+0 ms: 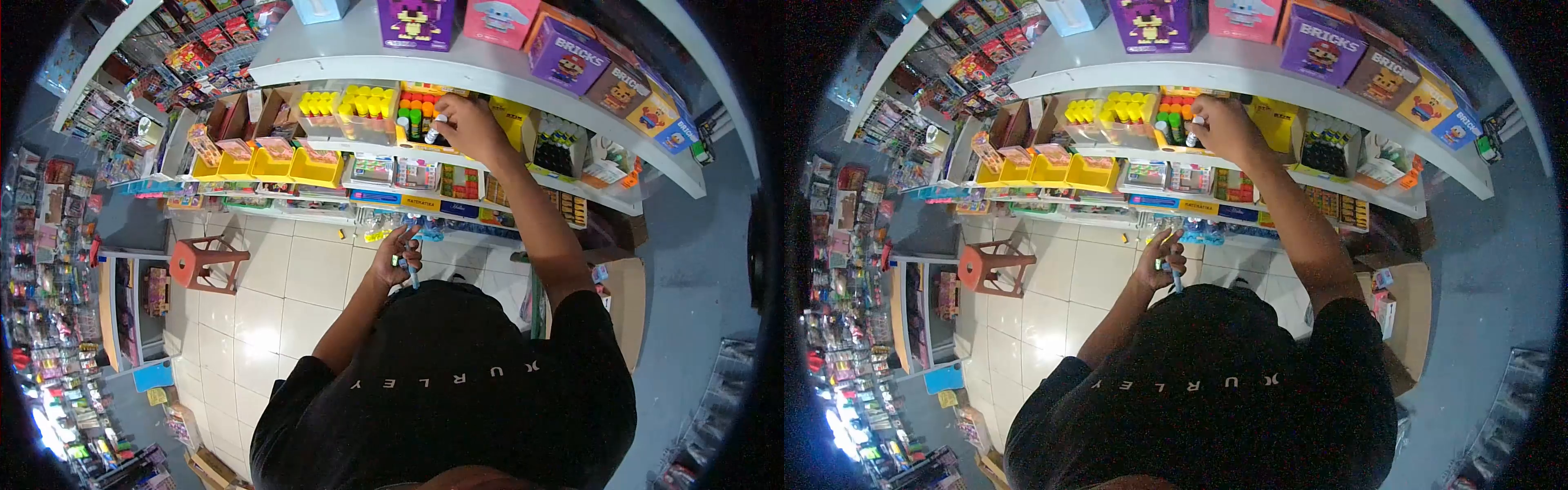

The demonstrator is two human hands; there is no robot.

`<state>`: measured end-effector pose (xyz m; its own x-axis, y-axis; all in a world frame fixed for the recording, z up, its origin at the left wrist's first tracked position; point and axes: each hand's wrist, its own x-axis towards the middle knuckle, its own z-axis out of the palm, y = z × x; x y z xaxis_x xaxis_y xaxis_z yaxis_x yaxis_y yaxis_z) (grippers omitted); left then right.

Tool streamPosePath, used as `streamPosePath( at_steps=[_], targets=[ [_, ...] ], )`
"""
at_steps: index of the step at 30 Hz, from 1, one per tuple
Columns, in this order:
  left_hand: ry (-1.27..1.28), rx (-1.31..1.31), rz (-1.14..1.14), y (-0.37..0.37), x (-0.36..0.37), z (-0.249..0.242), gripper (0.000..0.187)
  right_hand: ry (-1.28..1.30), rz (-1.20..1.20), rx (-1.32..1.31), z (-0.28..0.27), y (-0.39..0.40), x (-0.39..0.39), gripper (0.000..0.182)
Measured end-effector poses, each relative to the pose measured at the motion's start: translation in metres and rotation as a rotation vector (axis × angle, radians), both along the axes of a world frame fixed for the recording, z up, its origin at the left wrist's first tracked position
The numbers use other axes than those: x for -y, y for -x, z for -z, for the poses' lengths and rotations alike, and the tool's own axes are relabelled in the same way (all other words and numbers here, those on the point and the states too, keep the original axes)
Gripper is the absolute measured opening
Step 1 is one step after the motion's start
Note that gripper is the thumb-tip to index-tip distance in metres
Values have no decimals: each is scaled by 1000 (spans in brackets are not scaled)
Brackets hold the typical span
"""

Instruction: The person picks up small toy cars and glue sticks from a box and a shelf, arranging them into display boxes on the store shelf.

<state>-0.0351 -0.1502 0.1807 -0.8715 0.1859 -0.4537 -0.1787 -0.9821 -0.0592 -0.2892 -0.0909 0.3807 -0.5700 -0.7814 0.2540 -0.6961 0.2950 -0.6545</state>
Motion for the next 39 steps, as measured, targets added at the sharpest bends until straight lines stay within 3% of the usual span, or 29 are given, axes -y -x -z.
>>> streamPosePath(
  at_steps=[10,16,25,28,31,34,37,39],
  targets=[
    [17,36,55,-21,45,3,28,-132,32,-100,-1,-10,28,19],
    [6,53,60,-26,60,3,26,-199,71,-9,2,-10,30,19],
    [2,80,72,-23,70,5,25,-143,55,-192,20,-15,29,16],
    [23,58,69,-24,71,6,27,-172,110,-99,19,-18,29,17],
    [-21,54,62,-21,74,8,30,-136,94,-81,13,-22,26,20],
    [98,58,16,-12,74,-8,31,131,96,-41,18,-33,17,23],
    [43,23,-44,1,78,-17,33,196,203,-15,12,-58,-1,26],
    [70,-41,-72,11,80,-25,35,195,131,179,26,-80,-15,23]
  ],
)
